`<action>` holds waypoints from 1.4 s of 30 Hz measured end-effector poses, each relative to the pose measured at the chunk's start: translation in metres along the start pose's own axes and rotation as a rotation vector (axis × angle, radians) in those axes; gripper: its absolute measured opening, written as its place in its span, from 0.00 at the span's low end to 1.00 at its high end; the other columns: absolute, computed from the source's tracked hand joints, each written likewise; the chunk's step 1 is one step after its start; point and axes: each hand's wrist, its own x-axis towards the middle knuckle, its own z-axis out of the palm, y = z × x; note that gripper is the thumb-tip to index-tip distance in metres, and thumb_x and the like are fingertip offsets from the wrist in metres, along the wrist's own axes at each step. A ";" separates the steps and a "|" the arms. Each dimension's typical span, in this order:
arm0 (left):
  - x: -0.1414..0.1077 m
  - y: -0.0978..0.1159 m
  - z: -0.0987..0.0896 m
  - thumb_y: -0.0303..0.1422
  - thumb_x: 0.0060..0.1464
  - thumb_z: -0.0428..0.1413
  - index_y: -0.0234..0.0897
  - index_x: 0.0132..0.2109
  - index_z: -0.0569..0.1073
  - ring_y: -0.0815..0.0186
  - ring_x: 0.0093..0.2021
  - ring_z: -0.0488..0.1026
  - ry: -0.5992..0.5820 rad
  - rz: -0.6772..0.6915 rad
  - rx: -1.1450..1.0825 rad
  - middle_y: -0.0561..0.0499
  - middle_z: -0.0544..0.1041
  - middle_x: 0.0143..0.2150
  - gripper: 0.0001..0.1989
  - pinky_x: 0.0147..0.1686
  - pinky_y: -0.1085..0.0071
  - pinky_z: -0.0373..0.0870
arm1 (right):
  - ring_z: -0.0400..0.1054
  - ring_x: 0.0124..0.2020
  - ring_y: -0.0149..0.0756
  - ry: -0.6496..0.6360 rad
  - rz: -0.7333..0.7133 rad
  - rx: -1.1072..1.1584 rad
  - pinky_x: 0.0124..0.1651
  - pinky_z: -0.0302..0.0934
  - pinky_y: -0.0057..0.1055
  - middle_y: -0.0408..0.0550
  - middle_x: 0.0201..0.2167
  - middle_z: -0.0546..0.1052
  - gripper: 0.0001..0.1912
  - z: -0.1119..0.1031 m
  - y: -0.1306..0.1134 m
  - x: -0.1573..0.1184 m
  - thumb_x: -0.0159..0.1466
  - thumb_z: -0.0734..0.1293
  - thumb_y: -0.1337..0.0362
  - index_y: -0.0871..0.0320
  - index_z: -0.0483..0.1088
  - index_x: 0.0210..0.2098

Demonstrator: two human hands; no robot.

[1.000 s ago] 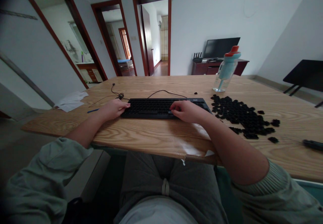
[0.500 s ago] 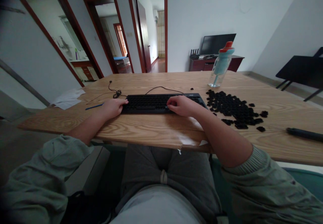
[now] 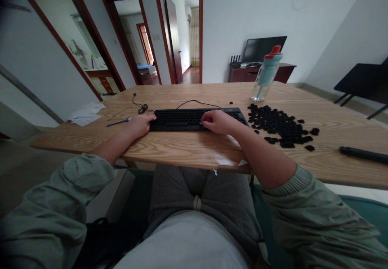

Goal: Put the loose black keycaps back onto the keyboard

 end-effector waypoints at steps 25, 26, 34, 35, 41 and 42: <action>0.008 -0.028 0.016 0.31 0.62 0.51 0.34 0.48 0.80 0.64 0.45 0.75 0.181 0.097 -0.504 0.45 0.79 0.48 0.15 0.51 0.66 0.71 | 0.67 0.29 0.34 -0.059 0.032 -0.054 0.33 0.58 0.30 0.47 0.31 0.76 0.16 -0.002 0.003 0.003 0.63 0.63 0.54 0.58 0.75 0.41; 0.008 -0.028 0.016 0.31 0.62 0.50 0.34 0.48 0.80 0.64 0.46 0.75 0.187 0.121 -0.494 0.45 0.79 0.48 0.15 0.51 0.66 0.71 | 0.66 0.29 0.34 -0.058 0.029 -0.052 0.33 0.58 0.30 0.47 0.31 0.76 0.16 -0.002 0.003 0.003 0.63 0.63 0.54 0.58 0.75 0.41; 0.006 -0.016 0.005 0.23 0.57 0.48 0.34 0.51 0.79 0.60 0.54 0.73 0.106 0.185 -0.136 0.46 0.78 0.52 0.20 0.58 0.63 0.67 | 0.66 0.29 0.34 -0.051 0.033 -0.055 0.32 0.57 0.30 0.47 0.30 0.76 0.16 -0.001 0.004 0.003 0.63 0.63 0.55 0.58 0.76 0.41; 0.005 -0.011 0.004 0.21 0.56 0.48 0.34 0.53 0.78 0.60 0.56 0.72 0.081 0.161 -0.095 0.46 0.77 0.54 0.22 0.60 0.64 0.66 | 0.66 0.29 0.33 -0.056 0.035 -0.053 0.32 0.57 0.30 0.47 0.31 0.76 0.16 -0.001 0.004 0.003 0.63 0.64 0.55 0.58 0.76 0.41; -0.003 0.012 -0.005 0.20 0.56 0.46 0.36 0.58 0.76 0.56 0.55 0.74 -0.057 0.017 0.056 0.42 0.74 0.58 0.26 0.56 0.61 0.69 | 0.65 0.28 0.33 -0.041 0.007 -0.050 0.32 0.56 0.30 0.46 0.30 0.76 0.15 0.002 0.004 0.002 0.62 0.64 0.56 0.59 0.76 0.40; -0.004 0.013 -0.005 0.21 0.57 0.46 0.36 0.58 0.76 0.56 0.54 0.75 -0.052 0.007 0.051 0.43 0.75 0.56 0.25 0.55 0.61 0.70 | 0.65 0.28 0.33 -0.032 0.003 -0.038 0.32 0.57 0.30 0.46 0.30 0.76 0.15 0.002 0.003 0.001 0.62 0.64 0.56 0.59 0.76 0.40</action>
